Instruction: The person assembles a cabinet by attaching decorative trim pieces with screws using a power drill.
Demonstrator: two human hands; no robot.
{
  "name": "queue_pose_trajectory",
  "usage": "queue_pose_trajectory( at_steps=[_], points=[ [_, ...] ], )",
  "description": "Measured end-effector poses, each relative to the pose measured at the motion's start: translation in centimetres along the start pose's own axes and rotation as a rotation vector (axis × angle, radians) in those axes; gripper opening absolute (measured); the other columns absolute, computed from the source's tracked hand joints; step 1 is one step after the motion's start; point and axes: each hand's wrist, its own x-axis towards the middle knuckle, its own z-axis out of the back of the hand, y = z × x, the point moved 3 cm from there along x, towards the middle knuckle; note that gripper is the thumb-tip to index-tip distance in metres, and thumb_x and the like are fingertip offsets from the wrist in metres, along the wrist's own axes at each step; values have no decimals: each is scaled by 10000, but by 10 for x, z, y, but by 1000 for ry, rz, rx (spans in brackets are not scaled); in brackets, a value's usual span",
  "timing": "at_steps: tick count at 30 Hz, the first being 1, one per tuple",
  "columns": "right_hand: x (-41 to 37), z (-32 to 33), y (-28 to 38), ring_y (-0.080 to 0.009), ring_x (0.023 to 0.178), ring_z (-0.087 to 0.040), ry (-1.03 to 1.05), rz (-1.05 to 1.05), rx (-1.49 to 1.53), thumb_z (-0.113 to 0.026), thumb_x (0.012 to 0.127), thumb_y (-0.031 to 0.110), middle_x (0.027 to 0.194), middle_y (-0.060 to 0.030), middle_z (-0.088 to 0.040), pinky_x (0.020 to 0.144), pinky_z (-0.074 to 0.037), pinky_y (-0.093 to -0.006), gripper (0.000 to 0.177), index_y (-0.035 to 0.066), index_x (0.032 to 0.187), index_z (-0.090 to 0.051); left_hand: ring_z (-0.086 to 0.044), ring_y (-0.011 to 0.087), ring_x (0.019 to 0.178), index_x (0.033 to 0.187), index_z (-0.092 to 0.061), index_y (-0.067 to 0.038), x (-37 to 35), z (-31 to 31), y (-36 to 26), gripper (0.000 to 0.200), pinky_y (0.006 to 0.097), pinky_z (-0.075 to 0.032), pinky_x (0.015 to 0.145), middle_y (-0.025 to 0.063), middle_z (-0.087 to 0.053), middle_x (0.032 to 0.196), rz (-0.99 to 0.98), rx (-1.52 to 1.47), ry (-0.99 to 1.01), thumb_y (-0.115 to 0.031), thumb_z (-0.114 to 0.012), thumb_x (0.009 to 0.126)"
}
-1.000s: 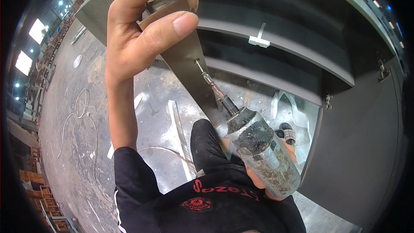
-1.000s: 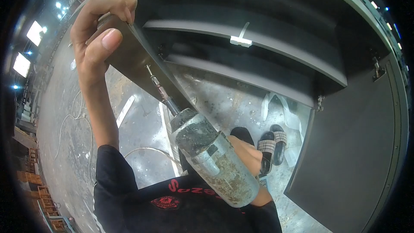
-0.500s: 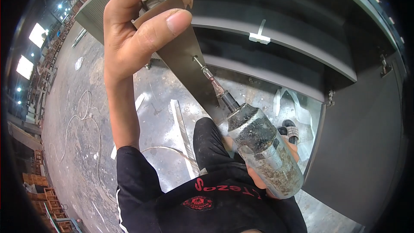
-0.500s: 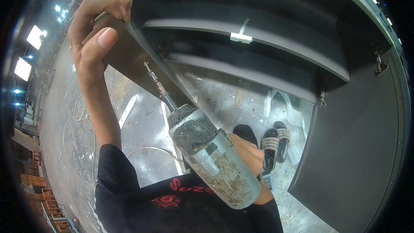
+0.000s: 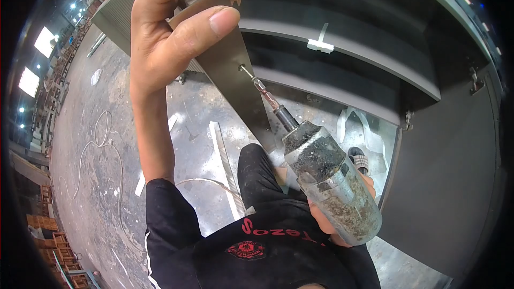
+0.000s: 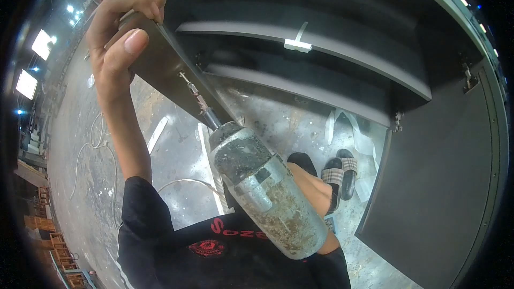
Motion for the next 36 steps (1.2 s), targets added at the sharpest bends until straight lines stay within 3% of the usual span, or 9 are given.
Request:
queue_pose_trajectory(
  at_steps=[4, 17, 22, 30, 32, 36],
  points=[
    [-7, -1, -11, -315, 889, -655, -43, 98, -51, -780, 574, 206, 976, -102, -700, 827, -501, -406, 457, 76, 1007, -710, -566, 192, 825, 925, -613, -52, 0, 1, 1, 368, 317, -430, 730, 109, -583, 901, -4, 4, 9, -388, -625, 775],
    [-6, -5, -10, -310, 874, -667, -4, 30, 98, -762, 572, 189, 952, -96, -710, 821, -507, -396, 415, 70, 968, -719, -568, 198, 847, 932, -612, -55, -1, 1, 2, 357, 324, -435, 761, 110, -583, 910, -13, -5, 19, -375, -624, 775],
    [1, -1, -1, -308, 850, -676, -3, 71, -7, -761, 575, 179, 922, -98, -711, 809, -516, -395, 400, 61, 955, -716, -566, 197, 852, 942, -608, -50, 1, 1, 2, 357, 323, -435, 765, 114, -582, 914, -22, -16, 32, -369, -623, 782],
    [7, 1, 6, -290, 799, -691, 18, 59, 86, -749, 631, 132, 905, -125, -709, 722, -539, -376, 313, 37, 926, -705, -564, 193, 849, 943, -607, -44, 1, 0, 0, 368, 318, -432, 765, 117, -586, 919, -6, -25, 31, -378, -631, 790],
    [13, 4, 20, -236, 740, -683, -57, 140, 65, -754, 662, 60, 841, -121, -675, 645, -535, -308, 270, -39, 900, -671, -563, 193, 856, 946, -606, -44, 0, 1, 1, 367, 318, -430, 774, 119, -587, 930, 4, -33, 35, -375, -627, 789],
    [11, 11, 22, -238, 782, -676, -46, 168, 35, -774, 668, 70, 889, -124, -665, 677, -529, -311, 320, -39, 947, -661, -585, 190, 814, 939, -628, -48, 2, 2, 4, 379, 314, -456, 743, 89, -606, 897, -41, 11, 16, -385, -643, 764]
  ],
)
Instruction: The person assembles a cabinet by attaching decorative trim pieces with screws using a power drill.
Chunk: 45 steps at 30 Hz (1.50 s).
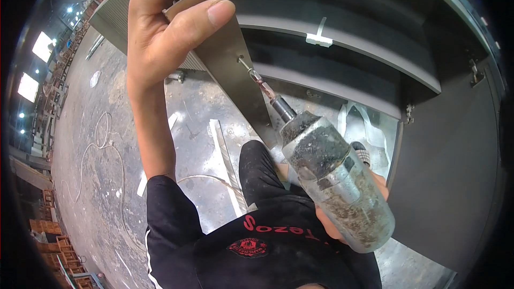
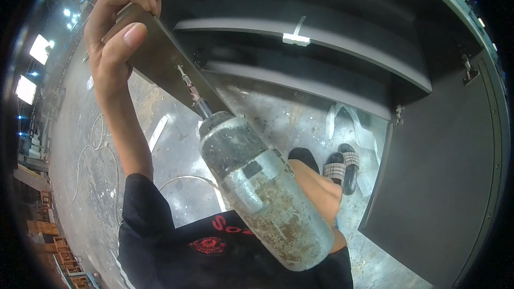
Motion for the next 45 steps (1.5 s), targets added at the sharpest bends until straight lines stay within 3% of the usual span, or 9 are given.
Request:
queue_pose_trajectory(
  at_steps=[7, 19, 26, 29, 35, 40, 43, 44, 45],
  points=[
    [-4, 26, 6, -219, 796, -686, -2, -17, 4, -791, 669, 68, 901, -114, -679, 677, -534, -294, 336, -26, 968, -670, -530, 136, 718, 864, -608, -27, 2, -8, -8, 371, 283, -401, 635, 76, -566, 821, 14, -85, -67, -336, -703, 682],
    [1, 27, 8, -186, 820, -703, -20, -92, -19, -822, 672, 65, 923, -96, -703, 678, -542, -264, 366, -3, 1005, -686, -523, 118, 699, 866, -605, -18, 3, -11, -5, 328, 263, -401, 621, 56, -573, 816, -65, -113, -80, -254, -665, 647],
    [9, 32, 5, -184, 848, -709, 61, -172, 115, -865, 591, 76, 954, -83, -709, 735, -551, -262, 525, 17, 1076, -675, -506, 78, 657, 851, -593, -28, 6, -8, -14, 254, 232, -396, 585, 22, -564, 768, 66, -185, -45, -187, -625, 655],
    [13, 31, 6, -181, 850, -707, 88, -158, 106, -861, 599, 85, 956, -86, -710, 735, -553, -268, 517, 15, 1076, -674, -507, 72, 657, 845, -591, -32, 6, -7, -15, 244, 226, -396, 582, 17, -562, 763, 106, -207, -29, -174, -613, 649],
    [22, 29, 14, -174, 855, -705, 143, -67, 19, -853, 615, 102, 960, -92, -712, 734, -556, -282, 502, 11, 1074, -672, -515, 76, 666, 830, -590, -37, 6, -11, -17, 231, 234, -405, 582, 14, -561, 752, 16, -104, -93, -166, -605, 639],
    [26, 19, 9, -172, 853, -697, 153, -49, -8, -836, 620, 101, 958, -95, -709, 730, -554, -288, 490, 6, 1071, -670, -527, 93, 675, 819, -593, -38, 3, -11, 4, 224, 240, -416, 596, 18, -571, 752, 58, -274, -82, -163, -598, 633],
    [27, 7, -4, -173, 846, -689, 108, -105, 16, -815, 618, 87, 954, -95, -702, 726, -547, -287, 482, 1, 1068, -668, -611, 164, 658, 842, -673, -30, 7, -12, -19, 344, 286, -478, 614, 68, -639, 740, 151, -152, -129, -297, -695, 626],
    [27, -1, -9, -174, 843, -686, 100, -147, 38, -808, 617, 82, 952, -95, -700, 724, -545, -286, 479, -1, 1067, -668, -614, 176, 715, 897, -663, -46, 9, -14, -6, 367, 301, -491, 665, 64, -638, 803, 21, -74, -64, -348, -680, 688],
    [27, -7, -13, -174, 841, -683, 93, -186, 44, -801, 616, 77, 950, -95, -697, 722, -543, -286, 477, -3, 1066, -667, -624, 170, 612, 828, -691, -52, 11, -15, -5, 331, 296, -506, 592, 56, -644, 683, 20, -24, -134, -299, -696, 607]
  ],
)
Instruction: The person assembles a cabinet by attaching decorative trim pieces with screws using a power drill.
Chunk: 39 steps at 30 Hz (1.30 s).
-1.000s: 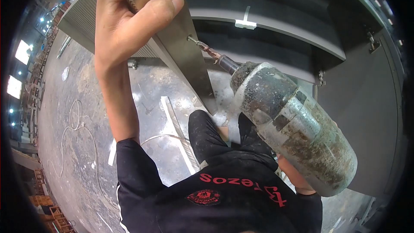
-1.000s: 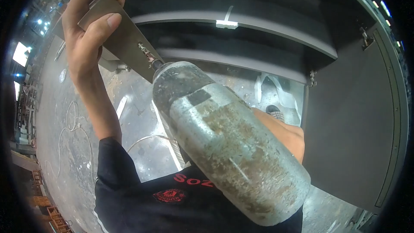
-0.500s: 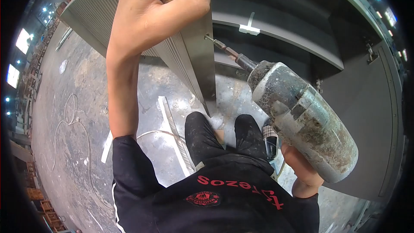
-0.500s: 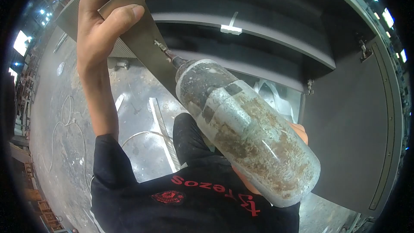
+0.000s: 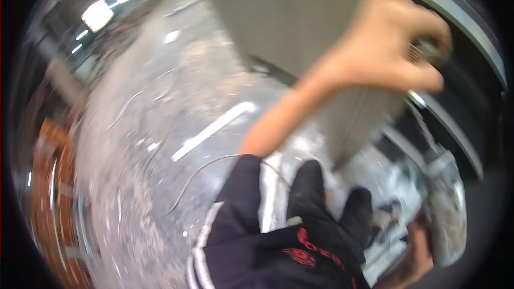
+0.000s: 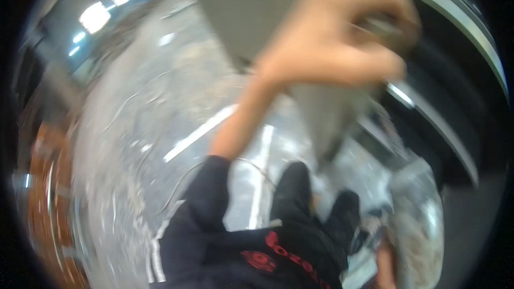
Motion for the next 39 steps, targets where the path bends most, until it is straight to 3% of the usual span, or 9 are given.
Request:
queue_pose_trajectory(
  at_steps=[2, 4, 12, 17, 20, 27, 29, 36, 39],
  points=[
    [5, -16, -1, -175, 836, -677, -8, -59, 15, -788, 614, 68, 947, -95, -693, 719, -538, -285, 472, -6, 1064, -666, -626, 205, 569, 699, -700, -109, -1, -2, 6, 246, 295, -498, 572, 46, -642, 626, -154, 100, -207, -283, -697, 525],
    [8, -30, 4, -176, 831, -671, 0, -85, 30, -774, 612, 59, 944, -94, -688, 716, -534, -284, 468, -9, 1063, -665, -603, 198, 706, 629, -686, -168, -5, -5, 8, 200, 338, -378, 851, -22, -658, 654, -88, 124, -228, -314, -690, 492],
    [6, -49, 21, -179, 812, -647, 37, -155, 106, -719, 604, 21, 931, -94, -670, 703, -516, -280, 456, -23, 1055, -661, -542, 195, 760, 567, -672, -176, -3, -17, 16, 175, 395, -268, 917, -39, -633, 608, 26, 46, -136, -307, -675, 452],
    [-2, -28, 23, -181, 801, -632, -14, -241, 146, -684, 600, -2, 923, -93, -658, 695, -505, -278, 452, -31, 1050, -659, -577, 201, 676, 576, -681, -171, -4, -11, 7, 170, 356, -390, 808, -18, -630, 598, -60, 109, -216, -304, -680, 469],
    [-18, 4, 29, -182, 793, -623, -157, -390, 205, -664, 597, -16, 918, -93, -652, 691, -498, -277, 451, -36, 1047, -657, -616, 215, 575, 631, -700, -154, -2, 5, -5, 167, 331, -479, 559, 35, -631, 610, -157, 86, -249, -288, -691, 532],
    [-35, 26, 3, -173, 778, -646, -201, -172, 299, -606, 662, -123, 909, -110, -690, 700, -511, -275, 414, -61, 1069, -651, -526, 170, 689, 744, -571, -43, 0, 5, -11, 207, 332, -420, 686, 40, -584, 685, 22, 198, 61, -223, -562, 642],
    [-39, 34, -6, -172, 952, -646, -26, -179, 207, -799, 655, 21, 1089, -85, -685, 883, -475, -331, 553, 29, 1178, -616, -503, 169, 672, 738, -563, -37, -2, 3, -10, 206, 323, -408, 657, 38, -556, 668, 23, 161, 40, -218, -553, 641],
    [-33, 29, 11, -196, 876, -664, -66, -181, 125, -768, 679, 8, 959, -49, -714, 836, -466, -335, 364, 63, 1033, -704, -435, 166, 627, 734, -536, -21, -2, -1, -12, 233, 305, -367, 599, 50, -483, 631, 63, 146, -15, -229, -535, 630],
    [-31, 24, 16, -187, 817, -669, -103, -243, 246, -744, 715, -24, 915, -63, -712, 753, -500, -313, 303, 34, 1010, -705, -566, 178, 677, 786, -630, -10, 1, 6, -21, 213, 287, -450, 622, 60, -601, 686, -12, 233, 89, -202, -575, 712]
  ],
)
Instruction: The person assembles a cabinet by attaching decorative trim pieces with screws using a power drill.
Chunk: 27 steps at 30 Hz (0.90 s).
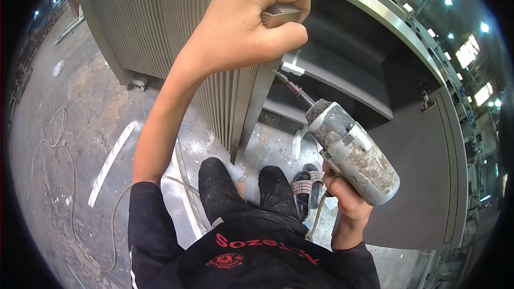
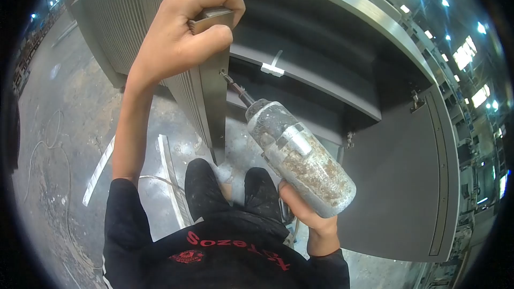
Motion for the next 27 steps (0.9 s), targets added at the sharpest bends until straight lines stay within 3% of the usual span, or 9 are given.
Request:
queue_pose_trajectory(
  at_steps=[3, 7, 15, 21, 24, 27],
  points=[
    [3, -4, 0, -171, 796, -665, -18, 141, -35, -729, 733, -43, 894, -71, -706, 695, -514, -294, 279, 10, 1005, -699, -504, 179, 668, 755, -586, -58, -2, 7, -12, 172, 311, -399, 700, 31, -549, 683, 51, -9, -56, -197, -606, 657],
    [3, -2, -3, -163, 799, -662, 17, 90, -64, -720, 731, -52, 894, -62, -702, 710, -514, -295, 292, 6, 1016, -694, -478, 204, 677, 750, -574, -73, -3, 5, -9, 165, 328, -374, 741, 30, -536, 684, 69, -71, -48, -201, -615, 655],
    [2, -6, -3, -161, 798, -663, 18, 67, 116, -702, 739, -56, 899, -59, -697, 695, -512, -287, 316, 2, 1048, -676, -491, 178, 663, 730, -573, -73, -2, 1, -4, 171, 330, -393, 726, 22, -532, 639, 85, -100, -65, -214, -616, 644],
    [5, -4, -3, -156, 805, -662, 55, 52, -31, -713, 747, -44, 899, -63, -698, 709, -513, -289, 303, -9, 1045, -672, -483, 168, 635, 720, -569, -67, -1, 2, -6, 170, 322, -390, 727, 22, -518, 606, 68, -87, -54, -212, -613, 642],
    [5, -5, -7, -161, 799, -663, 41, 104, 41, -721, 740, -41, 899, -69, -700, 710, -516, -293, 307, -11, 1042, -673, -482, 166, 625, 716, -567, -65, 1, 5, -14, 166, 318, -389, 724, 22, -516, 601, 89, -66, -51, -206, -611, 642],
    [5, -6, -7, -163, 795, -663, 51, -5, 170, -735, 726, -37, 903, -75, -702, 714, -518, -294, 320, -16, 1039, -675, -482, 164, 616, 714, -565, -62, 1, 4, -12, 162, 310, -389, 714, 22, -517, 599, 84, -89, -55, -200, -609, 641]
  ],
)
